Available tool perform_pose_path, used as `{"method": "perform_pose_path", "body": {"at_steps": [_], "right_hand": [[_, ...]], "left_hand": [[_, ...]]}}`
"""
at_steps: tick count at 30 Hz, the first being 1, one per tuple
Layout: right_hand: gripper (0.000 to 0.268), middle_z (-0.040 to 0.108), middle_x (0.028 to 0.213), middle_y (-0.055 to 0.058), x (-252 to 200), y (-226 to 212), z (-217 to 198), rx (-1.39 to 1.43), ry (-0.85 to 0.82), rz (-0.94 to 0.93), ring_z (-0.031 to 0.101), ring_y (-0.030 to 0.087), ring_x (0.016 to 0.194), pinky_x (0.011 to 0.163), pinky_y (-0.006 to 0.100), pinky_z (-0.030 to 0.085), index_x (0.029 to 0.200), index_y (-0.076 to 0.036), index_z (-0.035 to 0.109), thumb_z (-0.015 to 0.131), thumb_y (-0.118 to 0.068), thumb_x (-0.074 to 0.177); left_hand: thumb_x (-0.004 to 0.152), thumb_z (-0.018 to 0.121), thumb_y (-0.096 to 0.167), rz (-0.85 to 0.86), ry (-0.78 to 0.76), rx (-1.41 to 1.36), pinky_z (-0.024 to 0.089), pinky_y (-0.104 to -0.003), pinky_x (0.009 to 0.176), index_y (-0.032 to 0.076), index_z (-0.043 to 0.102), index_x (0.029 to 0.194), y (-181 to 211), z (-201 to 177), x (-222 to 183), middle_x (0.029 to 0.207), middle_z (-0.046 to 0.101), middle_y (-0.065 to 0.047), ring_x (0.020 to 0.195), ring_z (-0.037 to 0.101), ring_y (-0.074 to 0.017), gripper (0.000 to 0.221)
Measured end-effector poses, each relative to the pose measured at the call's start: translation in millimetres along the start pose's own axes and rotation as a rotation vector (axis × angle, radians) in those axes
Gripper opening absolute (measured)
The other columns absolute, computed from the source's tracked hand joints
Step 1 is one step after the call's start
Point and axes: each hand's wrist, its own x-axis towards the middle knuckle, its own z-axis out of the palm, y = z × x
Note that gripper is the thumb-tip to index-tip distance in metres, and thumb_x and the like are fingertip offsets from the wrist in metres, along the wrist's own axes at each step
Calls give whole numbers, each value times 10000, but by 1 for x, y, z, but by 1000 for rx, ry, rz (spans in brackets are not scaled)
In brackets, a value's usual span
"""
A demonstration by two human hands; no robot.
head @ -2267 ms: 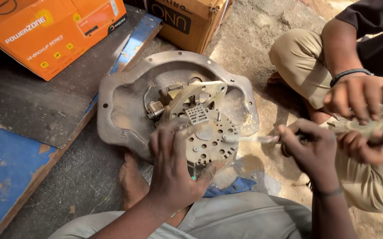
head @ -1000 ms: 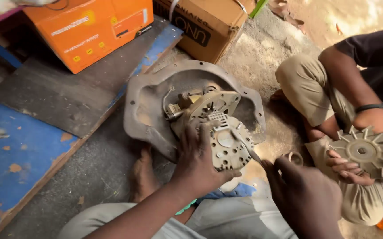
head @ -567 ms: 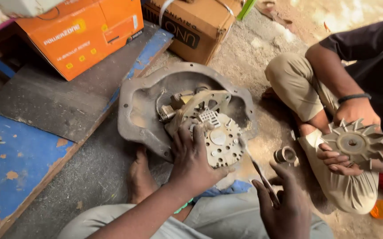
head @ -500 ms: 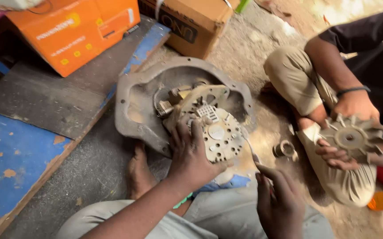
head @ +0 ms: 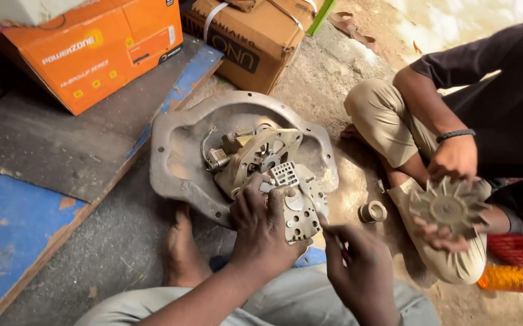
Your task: Cleaning and inspecting an automotive alternator using a brush and screwdriver while sitting on the floor.
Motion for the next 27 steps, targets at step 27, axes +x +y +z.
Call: {"method": "perform_pose_path", "body": {"at_steps": [27], "right_hand": [[218, 726, 662, 26, -11, 19, 7, 252, -144, -10, 559, 88, 462, 444, 229, 419, 1017, -69, 804, 738, -33, 812]], "left_hand": [[579, 936, 408, 45, 29, -29, 307, -642, 1080, 7, 324, 1364, -6, 2, 12, 1408, 340, -234, 1323, 334, -500, 1073]]}}
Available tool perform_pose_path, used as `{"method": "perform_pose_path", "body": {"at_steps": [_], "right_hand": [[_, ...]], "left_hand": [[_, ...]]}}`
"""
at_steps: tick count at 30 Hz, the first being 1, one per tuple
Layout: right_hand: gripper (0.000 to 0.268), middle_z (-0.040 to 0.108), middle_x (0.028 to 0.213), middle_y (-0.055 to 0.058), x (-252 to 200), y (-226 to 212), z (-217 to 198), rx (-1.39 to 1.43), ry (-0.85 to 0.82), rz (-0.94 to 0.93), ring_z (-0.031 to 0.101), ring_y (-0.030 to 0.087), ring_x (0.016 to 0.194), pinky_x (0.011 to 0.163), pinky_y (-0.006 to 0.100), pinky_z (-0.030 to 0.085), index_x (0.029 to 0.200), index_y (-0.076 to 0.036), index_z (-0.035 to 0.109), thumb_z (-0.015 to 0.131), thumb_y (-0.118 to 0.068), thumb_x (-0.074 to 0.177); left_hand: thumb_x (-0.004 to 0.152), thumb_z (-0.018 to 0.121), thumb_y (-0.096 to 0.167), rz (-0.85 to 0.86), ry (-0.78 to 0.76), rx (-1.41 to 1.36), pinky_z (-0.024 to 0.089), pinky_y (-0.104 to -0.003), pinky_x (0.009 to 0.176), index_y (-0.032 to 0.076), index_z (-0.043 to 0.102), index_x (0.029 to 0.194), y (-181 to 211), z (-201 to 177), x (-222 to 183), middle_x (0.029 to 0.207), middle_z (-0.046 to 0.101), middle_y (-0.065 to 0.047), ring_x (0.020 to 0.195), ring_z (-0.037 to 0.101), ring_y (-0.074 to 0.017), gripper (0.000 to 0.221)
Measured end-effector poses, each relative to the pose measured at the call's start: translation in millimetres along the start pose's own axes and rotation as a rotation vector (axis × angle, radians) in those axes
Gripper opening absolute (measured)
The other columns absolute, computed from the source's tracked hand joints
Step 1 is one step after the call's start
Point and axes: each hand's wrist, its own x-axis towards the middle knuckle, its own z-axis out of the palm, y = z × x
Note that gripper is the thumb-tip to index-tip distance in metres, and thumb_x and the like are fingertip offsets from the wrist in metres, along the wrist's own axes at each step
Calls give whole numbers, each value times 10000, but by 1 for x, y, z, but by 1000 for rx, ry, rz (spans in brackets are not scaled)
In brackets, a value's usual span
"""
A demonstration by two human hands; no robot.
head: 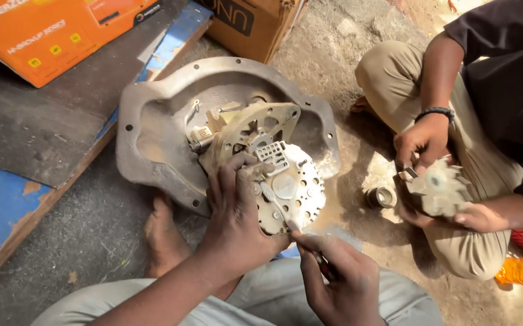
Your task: Cleaning and inspecting an automotive alternator using a brush and screwdriver while sitting on the floor.
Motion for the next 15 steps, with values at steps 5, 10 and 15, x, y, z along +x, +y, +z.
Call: {"method": "perform_pose_path", "body": {"at_steps": [5, 10, 15], "right_hand": [[149, 727, 652, 32, -2, 8, -15, 109, -95, 46, 637, 96, 544, 497, 250, 477, 987, -57, 790, 739, -48, 848], [185, 729, 614, 37, -2, 3, -32, 40, -175, 144, 692, 100, 471, 429, 274, 518, 972, -89, 792, 708, -61, 811], [166, 715, 677, 97, 13, 18, -37, -175, -161, -109, 692, 243, 534, 500, 344, 516, 966, -71, 750, 775, -128, 813]], "left_hand": [[570, 961, 448, 3, -47, 17, 304, -640, 1062, 18, 321, 1362, -3, 4, 1, 1386, 336, -242, 1292, 338, -489, 1105], [538, 965, 442, -16, -63, -30, 294, -631, 1102, -6, 278, 1384, -8, 5, 1, 1400, 324, -242, 1299, 335, -484, 1178], [501, 991, 410, 26, -134, 9, 277, -606, 1123, 67, 324, 1398, -4, -4, 2, 1410, 327, -220, 1332, 325, -467, 1169]]}}
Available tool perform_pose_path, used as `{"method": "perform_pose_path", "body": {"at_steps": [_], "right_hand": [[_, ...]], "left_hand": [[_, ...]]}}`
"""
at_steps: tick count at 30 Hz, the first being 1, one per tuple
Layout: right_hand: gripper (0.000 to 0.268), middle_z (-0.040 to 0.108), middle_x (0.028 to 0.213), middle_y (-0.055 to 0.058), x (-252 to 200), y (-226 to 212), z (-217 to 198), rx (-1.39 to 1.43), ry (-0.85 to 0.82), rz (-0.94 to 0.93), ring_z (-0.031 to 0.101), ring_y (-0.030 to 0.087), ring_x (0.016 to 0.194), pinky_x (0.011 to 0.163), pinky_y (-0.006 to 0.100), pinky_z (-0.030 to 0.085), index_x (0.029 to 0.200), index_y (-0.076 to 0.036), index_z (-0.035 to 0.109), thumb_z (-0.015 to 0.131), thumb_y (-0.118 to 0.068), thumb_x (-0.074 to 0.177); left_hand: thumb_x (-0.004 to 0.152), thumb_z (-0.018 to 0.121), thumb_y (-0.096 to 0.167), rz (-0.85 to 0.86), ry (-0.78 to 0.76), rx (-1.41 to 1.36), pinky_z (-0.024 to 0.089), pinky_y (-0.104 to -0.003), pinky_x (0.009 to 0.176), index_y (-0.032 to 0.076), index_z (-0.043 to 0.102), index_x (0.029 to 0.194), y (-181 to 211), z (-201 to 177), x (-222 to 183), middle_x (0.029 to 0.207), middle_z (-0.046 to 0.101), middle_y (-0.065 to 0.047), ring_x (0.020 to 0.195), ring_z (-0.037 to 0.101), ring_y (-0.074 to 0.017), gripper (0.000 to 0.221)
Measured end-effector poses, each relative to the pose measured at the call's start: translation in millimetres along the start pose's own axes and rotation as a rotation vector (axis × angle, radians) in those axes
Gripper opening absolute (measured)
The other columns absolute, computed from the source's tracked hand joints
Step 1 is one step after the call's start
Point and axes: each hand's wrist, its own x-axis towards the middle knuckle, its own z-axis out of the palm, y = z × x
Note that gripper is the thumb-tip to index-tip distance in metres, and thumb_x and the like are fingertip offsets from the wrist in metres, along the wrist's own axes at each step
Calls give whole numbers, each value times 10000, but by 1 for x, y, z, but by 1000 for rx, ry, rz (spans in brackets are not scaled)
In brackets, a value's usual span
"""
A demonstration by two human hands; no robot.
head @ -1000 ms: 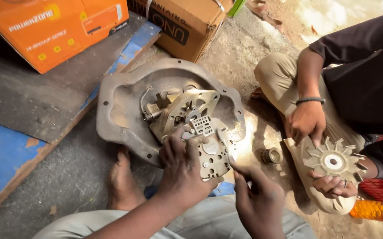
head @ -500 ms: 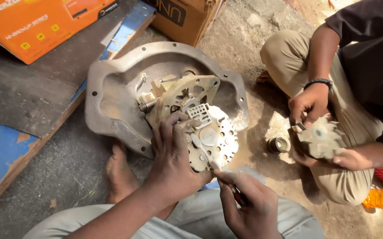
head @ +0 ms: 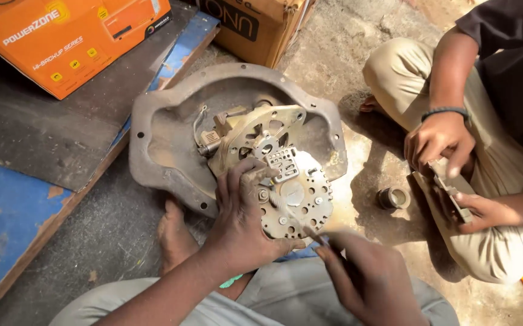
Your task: Cleaning and inspecting an automotive alternator using a brush and screwdriver while sitting on the floor.
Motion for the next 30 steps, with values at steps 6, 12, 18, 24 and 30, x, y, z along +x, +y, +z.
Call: {"method": "perform_pose_path", "body": {"at_steps": [6, 12, 18, 24, 30], "right_hand": [[149, 740, 802, 52, 11, 17, -19, 89, 90, -123, 736, 221, 660, 591, 329, 558, 941, -93, 731, 752, -116, 796], [161, 733, 832, 55, 30, -16, 4, -115, 269, -241, 686, 264, 701, 633, 359, 508, 932, -102, 739, 776, -67, 779], [228, 749, 844, -20, 36, 30, -1, 137, 177, -68, 725, 117, 672, 638, 267, 540, 944, -149, 763, 715, -9, 771], [229, 736, 876, -27, 38, 26, -7, -123, 284, -111, 654, 154, 774, 829, 333, 365, 908, -188, 771, 712, -27, 756], [245, 703, 871, -30, 37, 22, -14, -154, 273, -170, 637, 157, 829, 864, 345, 315, 936, -193, 773, 747, -49, 740]], "left_hand": [[522, 983, 448, 30, -1, -3, 267, -602, 1143, 43, 301, 1418, -1, -3, -1, 1434, 328, -231, 1353, 318, -472, 1196], [628, 985, 540, 5, -30, 86, 295, -604, 1110, 8, 279, 1427, 3, -1, -1, 1410, 328, -245, 1282, 354, -467, 1191], [547, 966, 463, 93, 8, 93, 318, -603, 1095, 26, 305, 1416, 6, -5, -1, 1370, 351, -239, 1260, 371, -469, 1176], [540, 973, 451, 61, -21, 79, 335, -596, 1091, 49, 356, 1379, 9, -3, 0, 1335, 371, -204, 1259, 388, -438, 1116], [503, 973, 446, 76, 2, 103, 335, -613, 1049, 12, 361, 1332, 9, -4, 0, 1311, 375, -220, 1231, 389, -453, 1119]]}}
